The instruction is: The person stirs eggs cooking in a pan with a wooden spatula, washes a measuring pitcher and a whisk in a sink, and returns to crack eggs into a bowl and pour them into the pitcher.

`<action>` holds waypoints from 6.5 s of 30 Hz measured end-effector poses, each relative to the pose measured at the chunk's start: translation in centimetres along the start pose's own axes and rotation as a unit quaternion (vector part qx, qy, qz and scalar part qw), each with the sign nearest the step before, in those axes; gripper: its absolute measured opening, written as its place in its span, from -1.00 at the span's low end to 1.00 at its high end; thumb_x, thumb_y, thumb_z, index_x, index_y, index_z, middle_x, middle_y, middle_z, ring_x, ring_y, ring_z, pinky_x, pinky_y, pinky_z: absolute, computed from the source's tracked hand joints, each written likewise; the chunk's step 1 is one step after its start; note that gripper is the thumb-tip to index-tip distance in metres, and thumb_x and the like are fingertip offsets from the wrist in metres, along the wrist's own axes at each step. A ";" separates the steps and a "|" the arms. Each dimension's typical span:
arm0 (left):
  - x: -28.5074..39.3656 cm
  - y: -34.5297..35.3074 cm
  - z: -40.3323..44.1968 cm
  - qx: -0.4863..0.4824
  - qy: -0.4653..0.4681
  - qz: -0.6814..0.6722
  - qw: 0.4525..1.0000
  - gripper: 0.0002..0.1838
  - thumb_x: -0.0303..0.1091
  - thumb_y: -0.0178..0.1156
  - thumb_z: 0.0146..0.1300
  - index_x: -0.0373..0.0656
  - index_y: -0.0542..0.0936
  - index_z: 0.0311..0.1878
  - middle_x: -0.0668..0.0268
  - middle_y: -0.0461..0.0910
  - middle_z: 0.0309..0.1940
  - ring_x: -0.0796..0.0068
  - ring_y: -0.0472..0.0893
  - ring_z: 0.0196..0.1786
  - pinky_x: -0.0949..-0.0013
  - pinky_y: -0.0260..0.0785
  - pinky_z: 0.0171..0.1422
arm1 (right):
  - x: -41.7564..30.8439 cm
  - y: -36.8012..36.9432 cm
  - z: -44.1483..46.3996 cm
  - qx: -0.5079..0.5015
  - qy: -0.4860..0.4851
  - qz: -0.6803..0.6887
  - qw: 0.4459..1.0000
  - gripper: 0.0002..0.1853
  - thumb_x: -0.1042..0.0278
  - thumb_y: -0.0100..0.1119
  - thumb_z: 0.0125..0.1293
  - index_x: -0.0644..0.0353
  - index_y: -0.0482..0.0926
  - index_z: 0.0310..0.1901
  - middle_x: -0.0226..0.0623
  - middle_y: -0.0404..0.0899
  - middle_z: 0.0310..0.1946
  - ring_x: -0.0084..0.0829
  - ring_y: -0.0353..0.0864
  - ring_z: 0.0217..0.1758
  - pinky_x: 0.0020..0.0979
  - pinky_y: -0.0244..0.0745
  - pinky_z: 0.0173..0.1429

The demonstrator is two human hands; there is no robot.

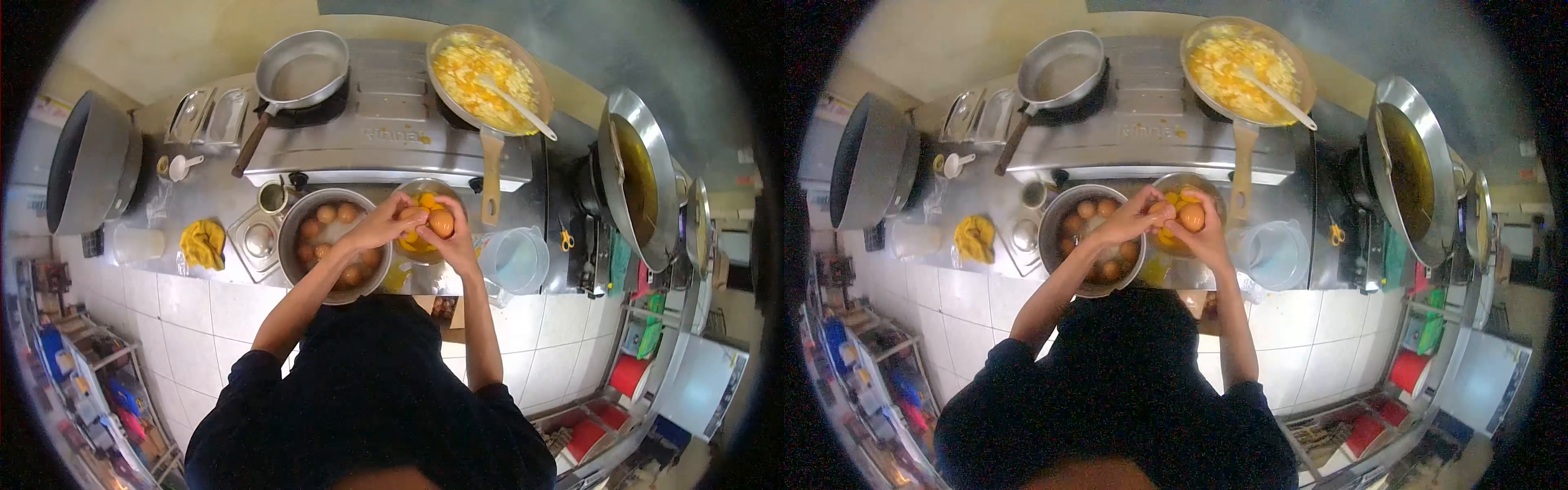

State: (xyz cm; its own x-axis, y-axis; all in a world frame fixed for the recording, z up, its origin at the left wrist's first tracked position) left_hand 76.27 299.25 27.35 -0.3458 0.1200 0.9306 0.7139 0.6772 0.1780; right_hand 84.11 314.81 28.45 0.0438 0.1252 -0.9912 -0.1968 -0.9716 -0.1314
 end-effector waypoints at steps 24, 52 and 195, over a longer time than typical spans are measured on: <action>-0.6 -1.2 5.7 -0.117 0.281 0.448 0.841 -0.52 -0.35 0.32 -0.02 -0.20 0.57 0.04 0.10 0.61 -0.23 0.26 0.64 -0.19 0.34 0.51 -0.02 | 5.1 -1.4 -1.1 0.162 -0.132 -0.149 0.966 -0.59 0.53 0.35 -0.03 0.23 0.61 -0.06 -0.12 0.64 -0.20 -0.26 0.65 -0.13 -0.38 0.51 -0.02; -3.6 -5.4 -7.7 0.054 0.178 0.587 0.788 -0.61 -0.33 0.26 0.11 -0.11 0.52 0.04 0.16 0.44 0.02 0.15 0.44 0.09 0.18 0.33 0.14 | 15.9 -3.8 -32.1 0.626 0.169 -0.179 0.740 -0.64 0.32 0.20 0.29 0.21 0.44 0.08 -0.42 0.44 -0.44 -0.66 0.37 -0.48 -0.63 0.31 -0.42; 6.3 5.4 6.7 -0.088 -0.158 -0.388 0.904 -0.53 0.24 -0.20 0.38 0.01 0.33 -0.26 0.55 0.14 -0.64 0.70 0.06 -0.67 0.53 -0.10 -0.59 | -12.2 -20.9 23.3 -0.036 -0.044 -0.716 0.696 -0.65 0.13 -0.15 0.40 -0.06 0.52 0.11 0.03 0.61 -0.34 0.09 0.60 -0.26 0.00 0.49 -0.14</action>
State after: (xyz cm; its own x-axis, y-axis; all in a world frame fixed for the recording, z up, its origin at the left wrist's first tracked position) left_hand 73.90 308.54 32.06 -0.9208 -0.1211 0.3707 0.2576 0.5246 0.8114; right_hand 64.83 338.28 42.87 0.0831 0.9840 0.1577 0.0369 0.1551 -0.9872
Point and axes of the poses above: each hand's wrist, its own z-axis towards the middle knuckle, its own y-axis out of the palm, x = y × z, the point moved 3 cm from there along z, towards the middle knuckle
